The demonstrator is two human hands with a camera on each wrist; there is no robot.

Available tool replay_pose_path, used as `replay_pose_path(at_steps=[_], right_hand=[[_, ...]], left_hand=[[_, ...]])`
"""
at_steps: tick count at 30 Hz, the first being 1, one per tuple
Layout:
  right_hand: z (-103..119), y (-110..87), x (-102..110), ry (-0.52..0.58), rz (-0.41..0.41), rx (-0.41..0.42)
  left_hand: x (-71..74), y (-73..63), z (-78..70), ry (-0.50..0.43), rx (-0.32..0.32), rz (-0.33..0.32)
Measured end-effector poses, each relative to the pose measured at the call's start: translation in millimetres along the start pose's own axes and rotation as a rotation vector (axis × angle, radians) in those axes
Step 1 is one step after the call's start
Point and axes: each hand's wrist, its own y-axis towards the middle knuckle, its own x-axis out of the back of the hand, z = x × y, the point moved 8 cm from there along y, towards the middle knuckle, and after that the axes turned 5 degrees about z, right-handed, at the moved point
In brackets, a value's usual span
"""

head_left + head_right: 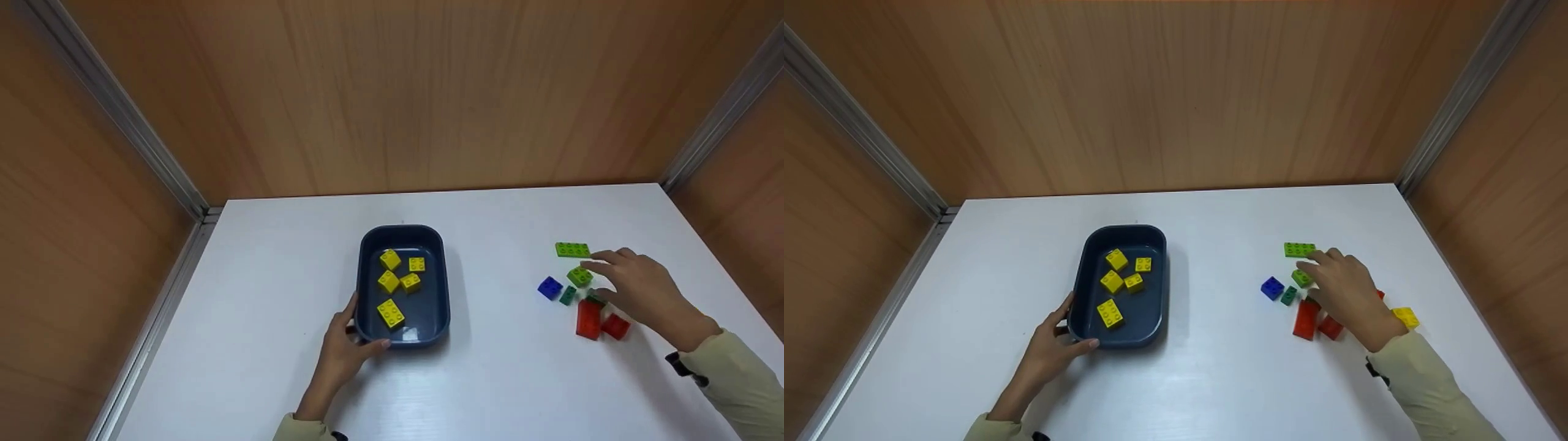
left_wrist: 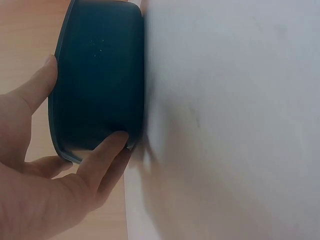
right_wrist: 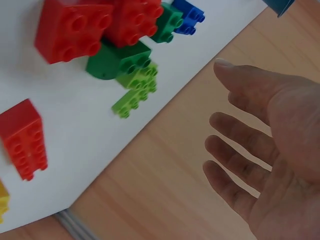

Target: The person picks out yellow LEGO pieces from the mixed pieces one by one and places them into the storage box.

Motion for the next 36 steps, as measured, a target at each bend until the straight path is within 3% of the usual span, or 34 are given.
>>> replay_pose_path(at_steps=[15, 22, 36], right_hand=[[-48.0, -33.1, -7.9, -0.005, 0.001, -0.107], [-72.1, -48.2, -14.8, -0.016, 0.061, -0.203], [-103.8, -76.0, -29.4, 0.043, 0.174, -0.316]], left_hand=[[-1.2, 0.1, 0.6, -0.005, 0.008, 0.011], [-0.6, 0.6, -0.5, 0.009, -0.018, 0.004], [-0.3, -0.3, -1.1, 0.021, -0.023, 0.008]])
